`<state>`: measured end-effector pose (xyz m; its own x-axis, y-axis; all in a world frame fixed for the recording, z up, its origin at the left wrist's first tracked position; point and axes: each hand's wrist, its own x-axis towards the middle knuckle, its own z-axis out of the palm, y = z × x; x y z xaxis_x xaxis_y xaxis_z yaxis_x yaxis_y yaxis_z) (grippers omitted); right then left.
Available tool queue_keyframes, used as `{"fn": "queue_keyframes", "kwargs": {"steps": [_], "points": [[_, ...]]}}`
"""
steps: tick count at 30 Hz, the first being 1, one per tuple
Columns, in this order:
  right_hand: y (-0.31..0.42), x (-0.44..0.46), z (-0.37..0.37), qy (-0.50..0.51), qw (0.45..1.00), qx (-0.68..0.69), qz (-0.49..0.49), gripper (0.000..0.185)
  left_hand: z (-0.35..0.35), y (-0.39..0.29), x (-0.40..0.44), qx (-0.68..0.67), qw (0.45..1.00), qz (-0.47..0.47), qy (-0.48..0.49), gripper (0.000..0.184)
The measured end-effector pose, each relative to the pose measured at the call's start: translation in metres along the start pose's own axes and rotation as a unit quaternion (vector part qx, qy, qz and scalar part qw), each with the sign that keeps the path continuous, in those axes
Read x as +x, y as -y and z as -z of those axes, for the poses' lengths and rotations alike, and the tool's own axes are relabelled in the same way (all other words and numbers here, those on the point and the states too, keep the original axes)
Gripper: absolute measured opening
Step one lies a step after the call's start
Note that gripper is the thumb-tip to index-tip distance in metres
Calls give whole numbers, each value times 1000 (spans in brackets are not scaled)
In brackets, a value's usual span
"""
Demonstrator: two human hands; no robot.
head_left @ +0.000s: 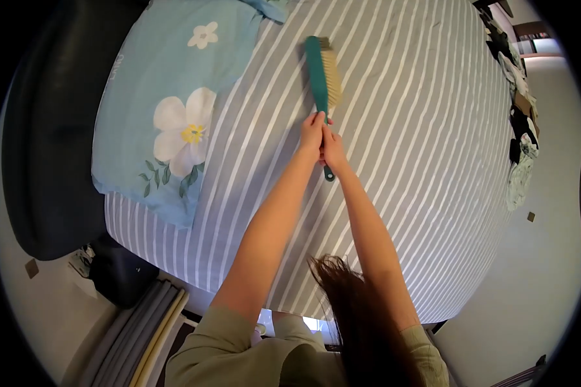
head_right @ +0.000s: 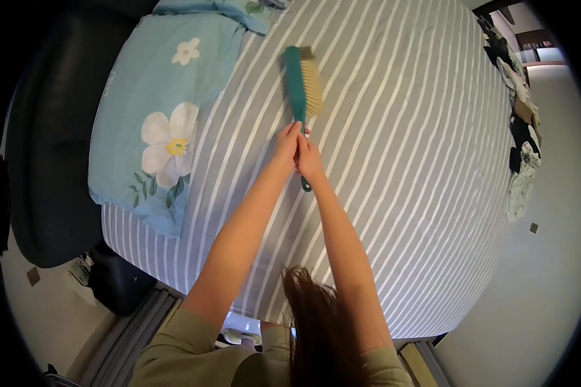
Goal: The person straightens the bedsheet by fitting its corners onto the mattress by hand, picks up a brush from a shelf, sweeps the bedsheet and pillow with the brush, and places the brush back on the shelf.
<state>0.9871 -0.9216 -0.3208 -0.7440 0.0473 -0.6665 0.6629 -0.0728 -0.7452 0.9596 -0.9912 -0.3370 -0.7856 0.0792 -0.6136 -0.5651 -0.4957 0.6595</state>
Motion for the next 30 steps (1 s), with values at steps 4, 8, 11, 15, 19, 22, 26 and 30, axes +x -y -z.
{"fn": "queue_keyframes", "kwargs": {"steps": [4, 8, 11, 15, 19, 22, 26, 30], "points": [[5, -18, -3, 176, 976, -109, -69, 50, 30, 9, -37, -53, 991, -70, -101, 19], [9, -57, 22, 281, 934, -144, -165, 46, 40, 31, -85, -7, 995, -67, -73, 16], [26, -64, 36, 242, 951, -159, -109, 45, 22, 17, -86, -69, 997, -41, 12, 16], [31, -42, 16, 157, 977, -139, -43, 44, 21, -21, -51, -57, 997, -9, 55, 24], [-2, -38, -32, 146, 974, -154, -76, 44, 64, -9, -54, -52, 998, 26, -24, 19], [-36, -62, -46, 241, 931, -259, -93, 43, 107, 26, -105, -124, 984, 32, -120, 16], [-57, -132, -58, 375, 857, -326, -138, 41, 130, 71, -209, -190, 955, -6, -228, 21], [-97, -164, -48, 399, 851, -255, -226, 41, 140, 72, -260, -175, 963, -24, -204, 19]]}}
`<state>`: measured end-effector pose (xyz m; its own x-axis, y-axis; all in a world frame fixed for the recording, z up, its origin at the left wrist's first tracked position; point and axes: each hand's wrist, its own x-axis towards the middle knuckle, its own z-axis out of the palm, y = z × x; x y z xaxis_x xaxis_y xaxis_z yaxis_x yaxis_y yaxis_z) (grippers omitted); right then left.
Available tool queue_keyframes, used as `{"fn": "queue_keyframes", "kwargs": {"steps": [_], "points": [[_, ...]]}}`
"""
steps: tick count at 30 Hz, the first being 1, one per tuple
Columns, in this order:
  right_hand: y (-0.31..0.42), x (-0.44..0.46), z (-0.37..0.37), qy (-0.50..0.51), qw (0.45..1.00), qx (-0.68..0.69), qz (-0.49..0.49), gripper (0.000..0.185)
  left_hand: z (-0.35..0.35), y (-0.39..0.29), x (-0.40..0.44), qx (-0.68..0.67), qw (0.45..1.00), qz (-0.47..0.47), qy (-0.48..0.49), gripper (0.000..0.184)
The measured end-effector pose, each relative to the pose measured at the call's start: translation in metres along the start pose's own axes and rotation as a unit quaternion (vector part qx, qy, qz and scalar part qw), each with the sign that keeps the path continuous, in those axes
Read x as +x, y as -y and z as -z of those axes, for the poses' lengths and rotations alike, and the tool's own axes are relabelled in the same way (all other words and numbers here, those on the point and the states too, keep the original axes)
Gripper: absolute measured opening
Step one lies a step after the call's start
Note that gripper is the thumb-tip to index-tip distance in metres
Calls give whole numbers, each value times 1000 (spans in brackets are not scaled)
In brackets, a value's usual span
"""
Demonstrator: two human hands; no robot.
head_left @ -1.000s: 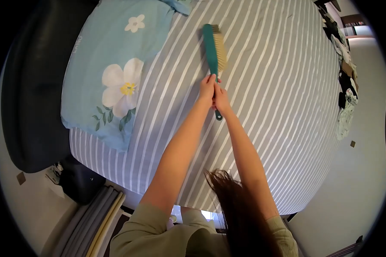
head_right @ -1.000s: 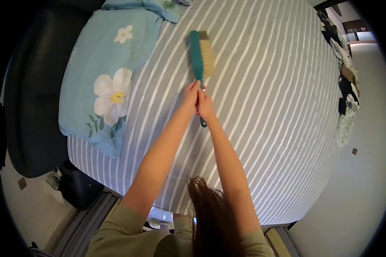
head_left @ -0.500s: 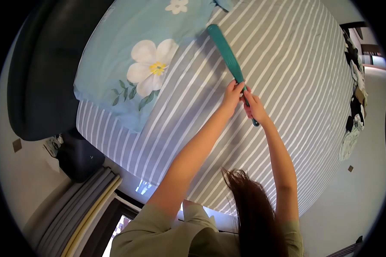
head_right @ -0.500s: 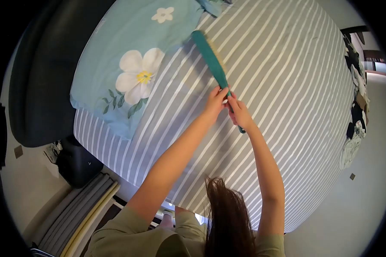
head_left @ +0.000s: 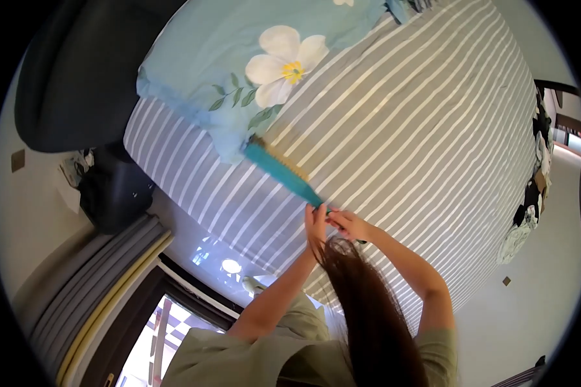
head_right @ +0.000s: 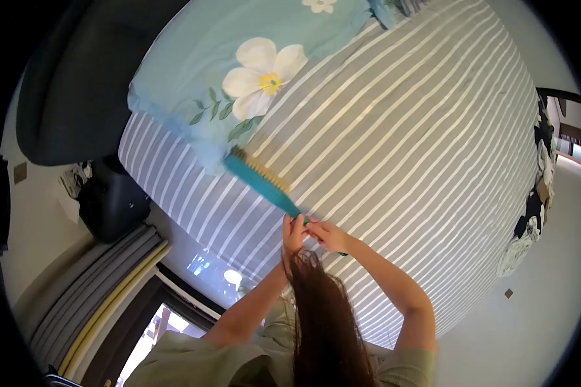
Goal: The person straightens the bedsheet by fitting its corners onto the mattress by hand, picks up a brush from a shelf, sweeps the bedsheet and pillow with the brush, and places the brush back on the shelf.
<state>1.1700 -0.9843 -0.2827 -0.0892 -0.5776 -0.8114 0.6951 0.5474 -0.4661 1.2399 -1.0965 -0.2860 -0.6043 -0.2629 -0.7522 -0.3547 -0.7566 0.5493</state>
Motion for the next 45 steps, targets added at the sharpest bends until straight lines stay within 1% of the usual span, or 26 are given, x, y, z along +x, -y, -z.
{"fn": "queue_keyframes", "kwargs": {"steps": [1, 2, 3, 4, 7, 10, 12, 14, 16, 18, 20, 23, 24, 25, 26, 27, 28, 29, 30, 32, 34, 35, 38, 42, 44, 45], "points": [[8, -12, -4, -23, 999, 31, -6, 41, 1, 0, 2, 2, 1000, -10, 24, 17], [12, -19, -9, -47, 997, 62, -12, 41, 1, -1, 9, -9, 996, -23, 84, 17], [11, -21, -15, -118, 991, 34, 46, 40, -6, -2, 17, 9, 991, -54, 120, 17], [9, -19, -23, -136, 984, 91, 65, 40, -11, -6, 26, 27, 984, -84, 157, 16], [6, -5, -50, -191, 946, 239, 103, 40, 0, -24, 41, 109, 962, 27, 249, 16], [-16, 32, -92, -185, 948, 253, 52, 43, 56, -10, 35, 89, 986, 60, 125, 17], [-41, 56, -127, -161, 979, 117, 48, 47, 118, -4, 12, 15, 995, 88, 52, 17], [-68, 72, -170, -110, 988, 105, 30, 50, 171, -9, -22, 32, 995, 98, 11, 24], [-82, 75, -213, -68, 997, 24, -8, 45, 220, -13, -59, 31, 993, 109, -44, 26], [-90, 76, -245, -23, 999, -23, -24, 44, 251, -18, -96, 13, 985, 104, -137, 23], [-94, 76, -273, 24, 999, -37, -21, 43, 269, -27, -121, 13, 989, 60, -136, 21], [-84, 72, -288, 48, 998, -31, 11, 42, 262, -60, -137, 7, 993, 22, -117, 17], [-79, 71, -287, 16, 999, -33, 35, 42, 255, -70, -135, 4, 994, 14, -106, 15], [-71, 68, -283, -19, 997, -39, 65, 41, 249, -76, -127, 6, 998, -4, -56, 16], [-63, 67, -277, -72, 991, -46, 99, 39, 237, -79, -115, 15, 998, 1, -64, 20], [-54, 65, -271, -127, 982, -57, 132, 37, 225, -87, -105, 19, 999, -25, -9, 25], [-36, 62, -266, -152, 978, 11, 143, 35, 210, -98, -92, 14, 1000, -17, 10, 25], [-27, 69, -260, -181, 969, 26, 165, 37, 198, -102, -76, 21, 999, -30, 23, 22], [-17, 76, -257, -170, 972, 74, 146, 36, 188, -106, -61, 43, 998, -39, 31, 17], [6, 87, -250, -147, 969, 167, 108, 37, 176, -104, -32, 0, 997, -75, 24, 13], [-1, 120, -245, -91, 987, 101, 86, 40, 201, -89, -6, 24, 994, -87, -62, 13], [-11, 134, -248, -61, 993, 68, 73, 42, 216, -84, -7, -26, 993, -78, -86, 13], [-16, 134, -277, 29, 999, -3, 31, 40, 257, -75, -35, -58, 979, -42, -188, 11], [-15, 118, -301, 125, 990, -56, 12, 45, 270, -89, -74, -36, 967, -67, -242, 12], [-5, 112, -305, 138, 988, -65, 28, 47, 263, -101, -82, -52, 965, -78, -244, 12], [2, 109, -303, 115, 990, -64, 55, 48, 258, -105, -81, -70, 967, -81, -231, 12]]}}
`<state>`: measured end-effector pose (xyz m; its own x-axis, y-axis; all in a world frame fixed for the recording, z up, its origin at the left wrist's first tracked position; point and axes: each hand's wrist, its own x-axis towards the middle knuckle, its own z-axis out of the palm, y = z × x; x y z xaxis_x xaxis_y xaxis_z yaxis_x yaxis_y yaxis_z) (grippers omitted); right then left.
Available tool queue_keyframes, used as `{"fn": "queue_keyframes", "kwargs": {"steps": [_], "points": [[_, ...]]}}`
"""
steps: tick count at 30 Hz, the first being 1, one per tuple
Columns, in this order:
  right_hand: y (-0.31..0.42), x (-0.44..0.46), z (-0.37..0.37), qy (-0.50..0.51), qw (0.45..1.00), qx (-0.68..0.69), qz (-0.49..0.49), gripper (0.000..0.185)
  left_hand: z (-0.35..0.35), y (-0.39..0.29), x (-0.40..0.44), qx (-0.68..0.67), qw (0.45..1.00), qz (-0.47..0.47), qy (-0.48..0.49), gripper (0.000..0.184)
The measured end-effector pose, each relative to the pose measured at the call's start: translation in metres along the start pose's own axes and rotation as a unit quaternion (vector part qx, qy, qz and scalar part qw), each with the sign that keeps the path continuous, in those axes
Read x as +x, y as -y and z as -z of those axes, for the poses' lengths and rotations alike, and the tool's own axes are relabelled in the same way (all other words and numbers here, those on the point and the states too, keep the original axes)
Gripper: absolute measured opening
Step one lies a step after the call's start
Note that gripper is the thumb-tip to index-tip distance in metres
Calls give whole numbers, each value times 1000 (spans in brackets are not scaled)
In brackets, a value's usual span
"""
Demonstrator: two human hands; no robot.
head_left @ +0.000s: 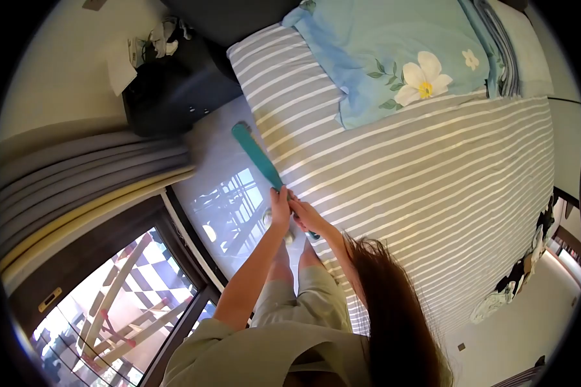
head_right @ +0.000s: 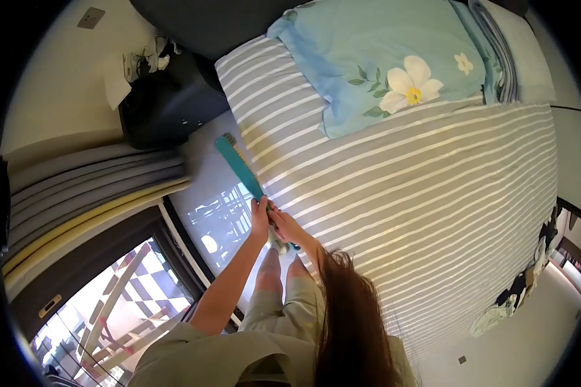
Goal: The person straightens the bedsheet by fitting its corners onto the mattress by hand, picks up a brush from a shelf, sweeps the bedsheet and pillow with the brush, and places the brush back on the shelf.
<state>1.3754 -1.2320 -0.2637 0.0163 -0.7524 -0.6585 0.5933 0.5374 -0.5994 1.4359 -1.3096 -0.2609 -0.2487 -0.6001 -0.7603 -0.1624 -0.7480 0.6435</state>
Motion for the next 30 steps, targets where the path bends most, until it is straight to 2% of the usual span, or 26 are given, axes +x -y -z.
{"fn": "queue_keyframes", "kwargs": {"steps": [2, 3, 4, 5, 7, 8, 9, 10, 11, 12, 13, 14, 15, 16, 17, 18, 19, 21, 25, 27, 30], "points": [[13, -6, 6, -61, 997, -10, 55, 51, -22, -8, 3, -82, 996, -10, 45, 12], [16, -6, 10, -121, 988, -24, 95, 47, -31, -13, 4, -33, 996, -24, 76, 11], [18, -4, 13, -167, 981, -6, 100, 49, -40, -18, 9, -33, 989, -39, 142, 11], [20, 1, 15, -214, 971, 12, 104, 50, -51, -24, 13, -9, 985, -36, 169, 12], [5, 26, 12, -200, 959, 196, 31, 53, -57, -8, 47, 63, 967, -73, 234, 14], [-7, 39, 12, -191, 940, 284, -6, 55, -43, 5, 58, 120, 976, -87, 162, 15], [-24, 57, 4, -158, 955, 249, -37, 61, -23, 16, 68, 175, 976, -98, 89, 16], [-24, 56, -12, -167, 984, 66, 10, 61, 4, 26, 71, 41, 996, -33, 65, 16], [-37, 63, -22, -163, 963, -164, 136, 61, 20, 19, 59, -8, 1000, -24, 12, 15], [-23, 49, -33, -73, 978, -168, 99, 58, 37, 6, 40, -20, 1000, 0, -9, 16], [-20, 44, -46, -42, 995, -84, -20, 54, 61, 10, 34, 18, 999, 23, -23, 18], [-21, 41, -59, -8, 991, 1, -137, 51, 82, 15, 28, 49, 998, 5, -49, 17], [-33, 40, -70, 30, 980, -121, -153, 44, 107, 25, 23, -8, 996, 70, -58, 16], [-51, 37, -82, 24, 986, -107, -122, 39, 129, 42, 18, -71, 990, 106, -68, 18], [-67, 34, -94, 18, 991, -93, -90, 34, 151, 53, 14, -58, 990, 117, -48, 17], [-77, 30, -105, 13, 993, -89, -71, 34, 158, 54, 3, -36, 991, 106, -74, 17], [-83, 26, -114, 2, 995, -81, -63, 33, 152, 40, -20, -87, 988, 107, -71, 18], [-95, 11, -135, -32, 996, -52, -66, 32, 156, 13, -50, -86, 983, 160, -15, 17], [-93, -12, -173, -129, 988, 19, -82, 29, 170, 10, -51, -65, 989, 130, 22, 16], [-87, -17, -186, -174, 981, 39, -74, 28, 170, -15, -60, -5, 990, 107, 91, 15], [-71, -23, -209, -195, 978, 48, -53, 27, 176, -43, -77, -9, 989, 62, 134, 17]]}}
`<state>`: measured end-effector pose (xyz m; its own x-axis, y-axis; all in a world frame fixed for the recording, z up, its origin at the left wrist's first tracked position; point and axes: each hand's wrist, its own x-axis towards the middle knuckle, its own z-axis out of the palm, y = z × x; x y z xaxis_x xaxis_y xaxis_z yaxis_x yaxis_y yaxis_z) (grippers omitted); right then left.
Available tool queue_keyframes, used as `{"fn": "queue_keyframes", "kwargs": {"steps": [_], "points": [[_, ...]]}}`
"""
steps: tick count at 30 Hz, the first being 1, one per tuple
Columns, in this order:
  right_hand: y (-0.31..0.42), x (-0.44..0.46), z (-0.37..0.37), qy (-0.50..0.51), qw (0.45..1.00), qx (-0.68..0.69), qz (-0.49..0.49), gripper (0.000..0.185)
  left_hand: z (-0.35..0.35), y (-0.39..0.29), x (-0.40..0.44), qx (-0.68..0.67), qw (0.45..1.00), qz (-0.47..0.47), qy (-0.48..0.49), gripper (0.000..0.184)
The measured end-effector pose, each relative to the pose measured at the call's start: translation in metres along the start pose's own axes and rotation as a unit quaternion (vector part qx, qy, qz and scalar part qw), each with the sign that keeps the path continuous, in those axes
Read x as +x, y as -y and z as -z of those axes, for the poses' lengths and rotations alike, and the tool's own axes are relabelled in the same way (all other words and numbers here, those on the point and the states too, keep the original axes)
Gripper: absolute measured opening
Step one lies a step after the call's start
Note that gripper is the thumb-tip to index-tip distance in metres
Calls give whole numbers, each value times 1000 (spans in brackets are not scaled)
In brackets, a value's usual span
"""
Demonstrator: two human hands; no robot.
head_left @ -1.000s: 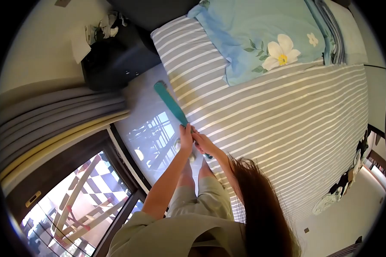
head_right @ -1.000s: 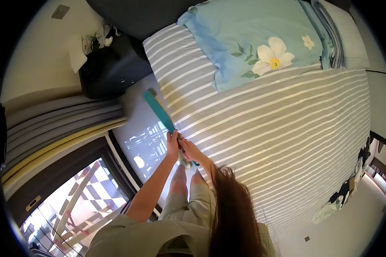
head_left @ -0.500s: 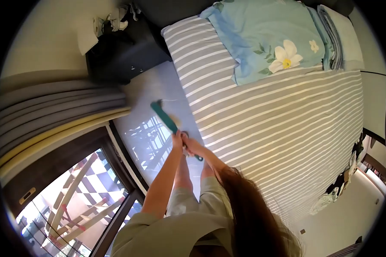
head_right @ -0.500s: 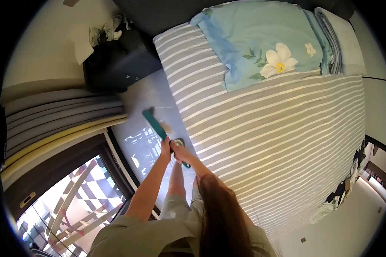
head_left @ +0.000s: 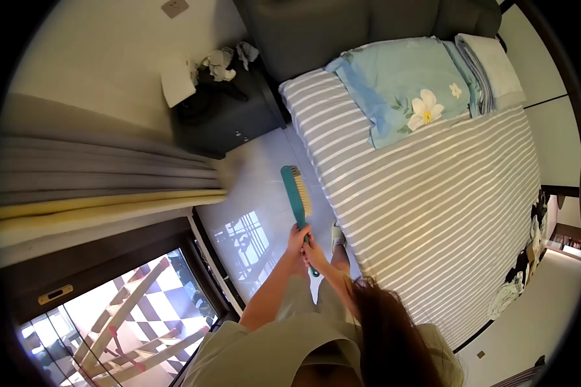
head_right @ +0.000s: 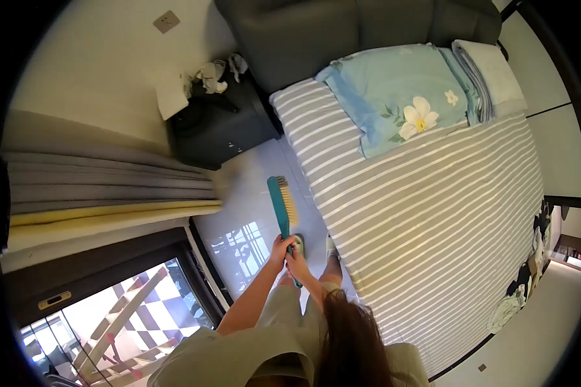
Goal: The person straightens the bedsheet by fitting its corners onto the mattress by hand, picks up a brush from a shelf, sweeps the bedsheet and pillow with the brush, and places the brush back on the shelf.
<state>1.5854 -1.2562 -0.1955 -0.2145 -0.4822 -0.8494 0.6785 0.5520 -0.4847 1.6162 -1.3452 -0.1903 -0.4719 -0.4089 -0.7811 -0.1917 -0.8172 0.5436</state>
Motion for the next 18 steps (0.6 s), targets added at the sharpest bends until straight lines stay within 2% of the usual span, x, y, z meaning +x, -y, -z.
{"fn": "queue_keyframes", "kwargs": {"steps": [2, 5, 9, 10, 14, 18], "points": [[13, -19, -18, 20, 999, -6, 28, 26, 7, -18, -14, 14, 999, -40, 21, 19], [38, -51, -41, 52, 995, -30, 85, 18, 25, -50, -41, 55, 997, -22, 50, 21], [53, -76, -72, 62, 960, -222, 162, 22, 56, -71, -66, 120, 990, -66, 21, 26], [47, -71, -79, 61, 932, -288, 210, 29, 65, -72, -71, 120, 990, -80, 11, 29], [47, -74, -110, 20, 867, -401, 295, 32, 86, -85, -88, 72, 988, -127, -45, 31], [52, -57, -129, 37, 855, -409, 316, 37, 101, -100, -82, -25, 988, -150, -15, 22]]}}
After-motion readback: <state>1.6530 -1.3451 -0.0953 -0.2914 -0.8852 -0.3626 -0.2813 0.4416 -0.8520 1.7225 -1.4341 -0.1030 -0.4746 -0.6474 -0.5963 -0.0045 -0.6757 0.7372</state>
